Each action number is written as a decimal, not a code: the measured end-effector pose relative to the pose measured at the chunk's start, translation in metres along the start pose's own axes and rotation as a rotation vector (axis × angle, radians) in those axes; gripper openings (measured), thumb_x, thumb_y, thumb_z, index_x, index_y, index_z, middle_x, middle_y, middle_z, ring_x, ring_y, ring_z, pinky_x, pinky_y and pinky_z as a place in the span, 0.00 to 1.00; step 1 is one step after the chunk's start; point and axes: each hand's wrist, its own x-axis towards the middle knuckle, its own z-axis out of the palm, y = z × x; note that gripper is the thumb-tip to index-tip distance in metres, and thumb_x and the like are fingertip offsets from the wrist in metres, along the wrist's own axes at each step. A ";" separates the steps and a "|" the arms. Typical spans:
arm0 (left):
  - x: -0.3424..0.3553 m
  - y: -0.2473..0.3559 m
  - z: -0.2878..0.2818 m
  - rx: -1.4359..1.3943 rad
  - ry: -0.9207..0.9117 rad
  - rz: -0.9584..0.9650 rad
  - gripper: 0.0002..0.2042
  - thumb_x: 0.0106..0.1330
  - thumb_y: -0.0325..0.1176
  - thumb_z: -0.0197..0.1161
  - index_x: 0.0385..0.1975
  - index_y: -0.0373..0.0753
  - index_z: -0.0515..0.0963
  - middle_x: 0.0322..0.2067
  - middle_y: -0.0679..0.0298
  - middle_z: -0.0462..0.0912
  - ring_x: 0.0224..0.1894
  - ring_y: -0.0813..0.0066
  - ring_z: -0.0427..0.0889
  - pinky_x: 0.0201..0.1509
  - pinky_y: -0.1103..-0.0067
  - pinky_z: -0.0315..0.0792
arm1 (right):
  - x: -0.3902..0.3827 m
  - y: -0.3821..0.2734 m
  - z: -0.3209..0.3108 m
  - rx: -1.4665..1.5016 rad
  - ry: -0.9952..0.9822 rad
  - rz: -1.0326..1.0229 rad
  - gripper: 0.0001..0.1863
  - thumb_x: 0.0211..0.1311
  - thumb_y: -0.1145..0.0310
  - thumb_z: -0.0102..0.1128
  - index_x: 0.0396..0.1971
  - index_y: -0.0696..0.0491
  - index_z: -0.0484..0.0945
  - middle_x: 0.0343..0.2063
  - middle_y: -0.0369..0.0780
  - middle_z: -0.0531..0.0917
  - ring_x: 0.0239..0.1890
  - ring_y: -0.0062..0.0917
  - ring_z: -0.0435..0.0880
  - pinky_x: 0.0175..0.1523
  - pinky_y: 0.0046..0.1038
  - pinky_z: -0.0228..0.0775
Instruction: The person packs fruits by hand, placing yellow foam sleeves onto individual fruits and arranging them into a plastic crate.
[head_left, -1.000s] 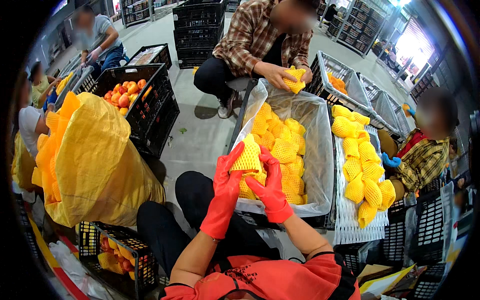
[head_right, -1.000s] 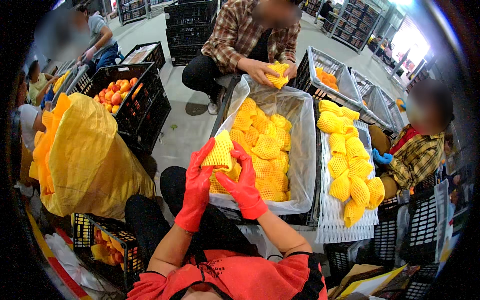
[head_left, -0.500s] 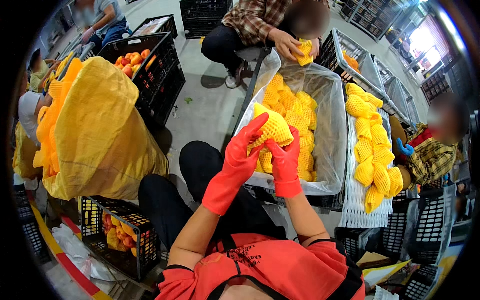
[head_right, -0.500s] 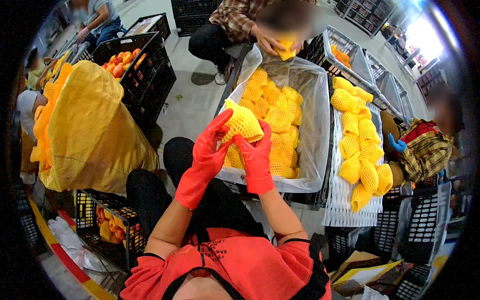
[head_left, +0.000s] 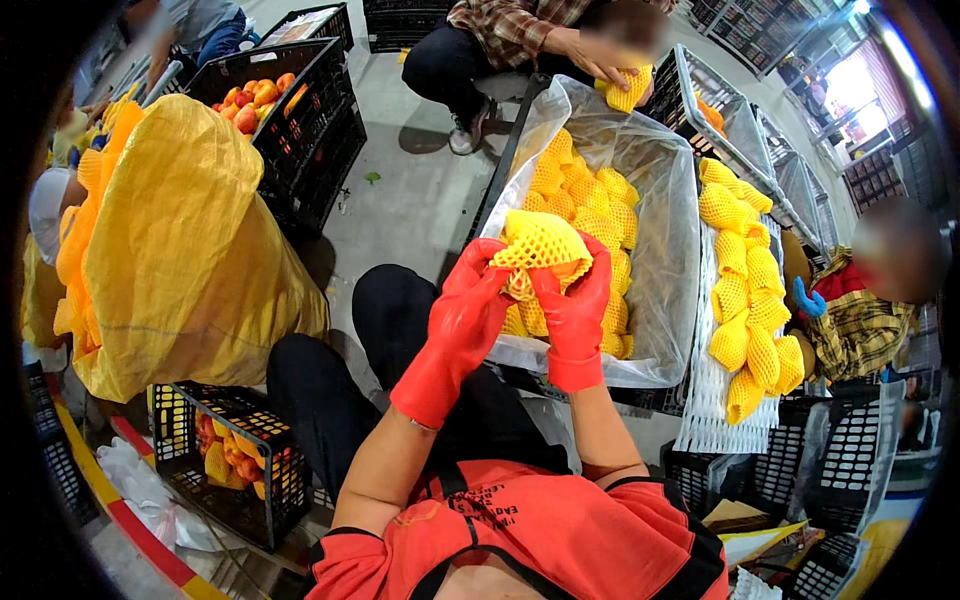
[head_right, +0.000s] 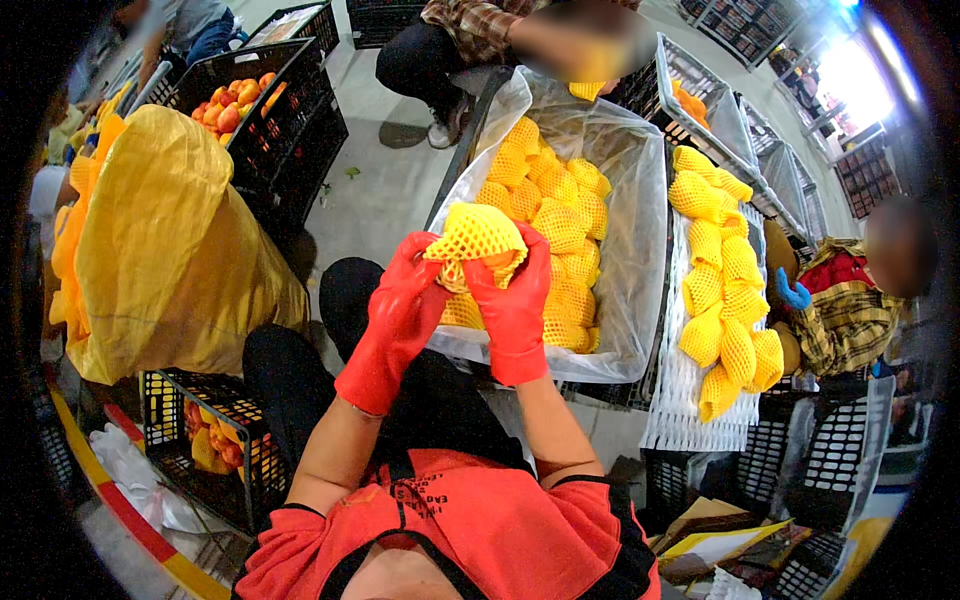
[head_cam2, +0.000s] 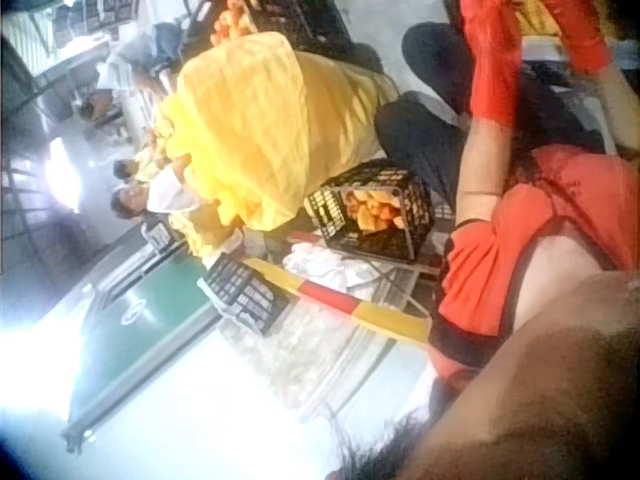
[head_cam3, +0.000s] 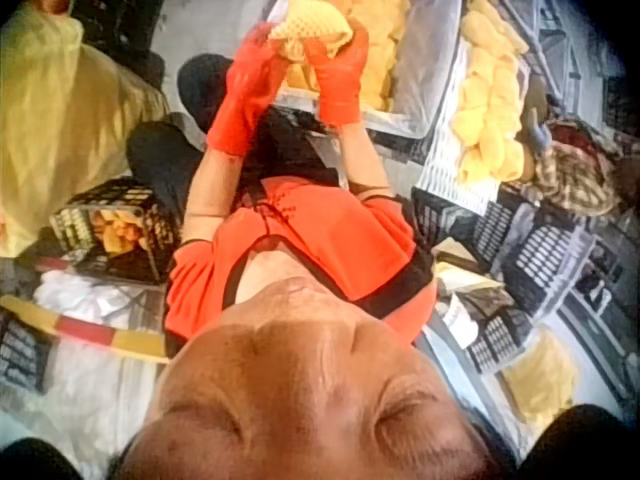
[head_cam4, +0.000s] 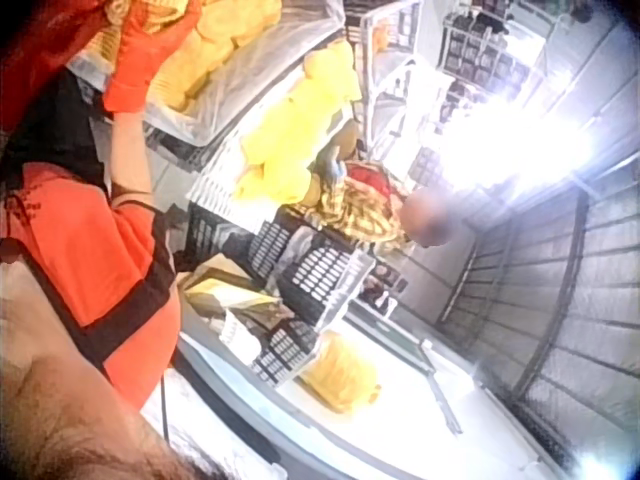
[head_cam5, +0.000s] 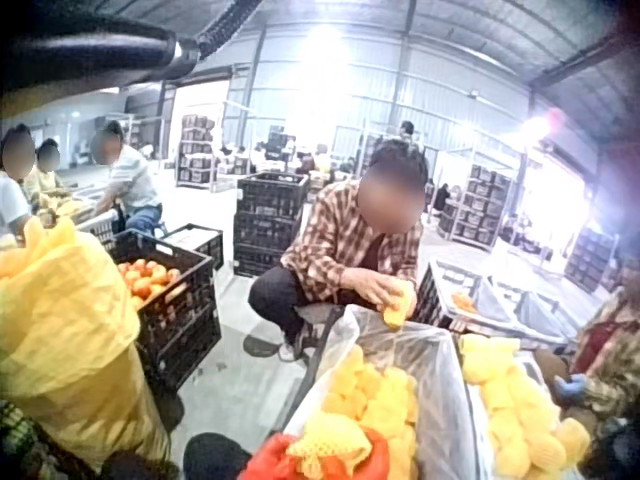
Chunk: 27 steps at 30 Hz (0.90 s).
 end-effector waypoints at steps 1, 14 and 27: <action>0.002 0.002 0.002 0.017 -0.009 0.001 0.10 0.69 0.26 0.56 0.49 0.39 0.70 0.49 0.63 0.77 0.52 0.72 0.77 0.57 0.74 0.71 | 0.001 -0.007 0.003 0.034 -0.001 0.024 0.35 0.45 0.74 0.73 0.55 0.58 0.68 0.45 0.41 0.77 0.47 0.28 0.78 0.52 0.28 0.72; 0.019 0.037 0.015 0.428 0.154 0.026 0.05 0.66 0.27 0.61 0.37 0.34 0.76 0.34 0.61 0.83 0.34 0.79 0.82 0.39 0.82 0.76 | -0.004 -0.028 0.002 0.551 -0.047 0.548 0.21 0.54 0.70 0.68 0.47 0.61 0.76 0.42 0.40 0.82 0.41 0.25 0.82 0.49 0.26 0.75; 0.017 0.041 0.017 0.365 0.203 -0.017 0.05 0.67 0.29 0.62 0.36 0.35 0.75 0.32 0.62 0.84 0.31 0.80 0.82 0.36 0.83 0.76 | -0.026 0.013 -0.005 1.541 -0.295 0.768 0.31 0.69 0.47 0.41 0.65 0.50 0.60 0.65 0.42 0.67 0.67 0.35 0.65 0.70 0.44 0.56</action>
